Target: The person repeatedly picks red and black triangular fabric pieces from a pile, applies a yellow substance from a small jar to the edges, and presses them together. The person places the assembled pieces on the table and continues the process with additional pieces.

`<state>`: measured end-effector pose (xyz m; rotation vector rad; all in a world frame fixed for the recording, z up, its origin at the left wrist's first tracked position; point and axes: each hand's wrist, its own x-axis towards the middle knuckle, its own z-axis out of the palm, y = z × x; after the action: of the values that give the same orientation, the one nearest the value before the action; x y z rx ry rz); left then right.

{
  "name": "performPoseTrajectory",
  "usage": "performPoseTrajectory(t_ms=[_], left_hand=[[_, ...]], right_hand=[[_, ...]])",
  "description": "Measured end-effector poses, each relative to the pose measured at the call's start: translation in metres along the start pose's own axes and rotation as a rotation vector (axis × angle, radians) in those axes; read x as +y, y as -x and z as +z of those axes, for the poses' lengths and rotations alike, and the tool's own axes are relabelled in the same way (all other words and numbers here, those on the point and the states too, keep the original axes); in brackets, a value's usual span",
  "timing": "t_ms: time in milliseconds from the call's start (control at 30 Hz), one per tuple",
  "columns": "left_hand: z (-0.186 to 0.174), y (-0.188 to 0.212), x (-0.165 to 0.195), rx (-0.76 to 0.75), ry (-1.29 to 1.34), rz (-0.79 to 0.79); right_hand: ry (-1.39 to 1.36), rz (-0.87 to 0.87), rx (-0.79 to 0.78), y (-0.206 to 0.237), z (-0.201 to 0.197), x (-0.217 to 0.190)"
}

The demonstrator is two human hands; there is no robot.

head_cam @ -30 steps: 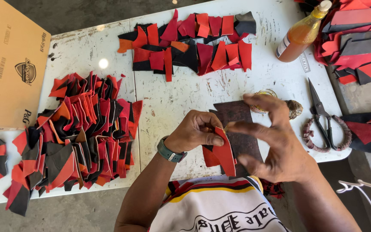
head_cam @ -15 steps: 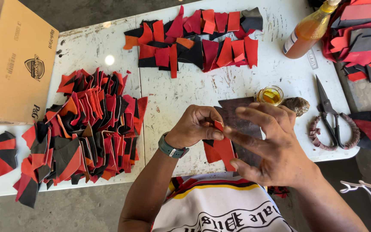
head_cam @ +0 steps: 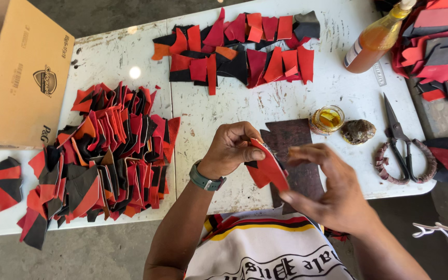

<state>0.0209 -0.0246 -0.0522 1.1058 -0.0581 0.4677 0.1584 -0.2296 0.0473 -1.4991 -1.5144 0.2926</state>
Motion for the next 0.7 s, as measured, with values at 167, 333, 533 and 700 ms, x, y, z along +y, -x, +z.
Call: performPoseTrajectory(t_ms=[167, 333, 533, 700], left_hand=[[0.016, -0.002, 0.006, 0.033, -0.120, 0.087], [0.024, 0.001, 0.008, 0.064, -0.205, 0.090], [0.020, 0.004, 0.005, 0.081, -0.314, 0.174], [0.022, 0.007, 0.010, 0.090, -0.352, 0.223]], right_hand=[[-0.244, 0.312, 0.201, 0.011, 0.030, 0.022], [-0.156, 0.191, 0.178, 0.002, 0.023, 0.021], [0.296, -0.203, 0.105, -0.013, 0.000, 0.001], [0.377, -0.258, 0.104, -0.012, -0.004, 0.001]])
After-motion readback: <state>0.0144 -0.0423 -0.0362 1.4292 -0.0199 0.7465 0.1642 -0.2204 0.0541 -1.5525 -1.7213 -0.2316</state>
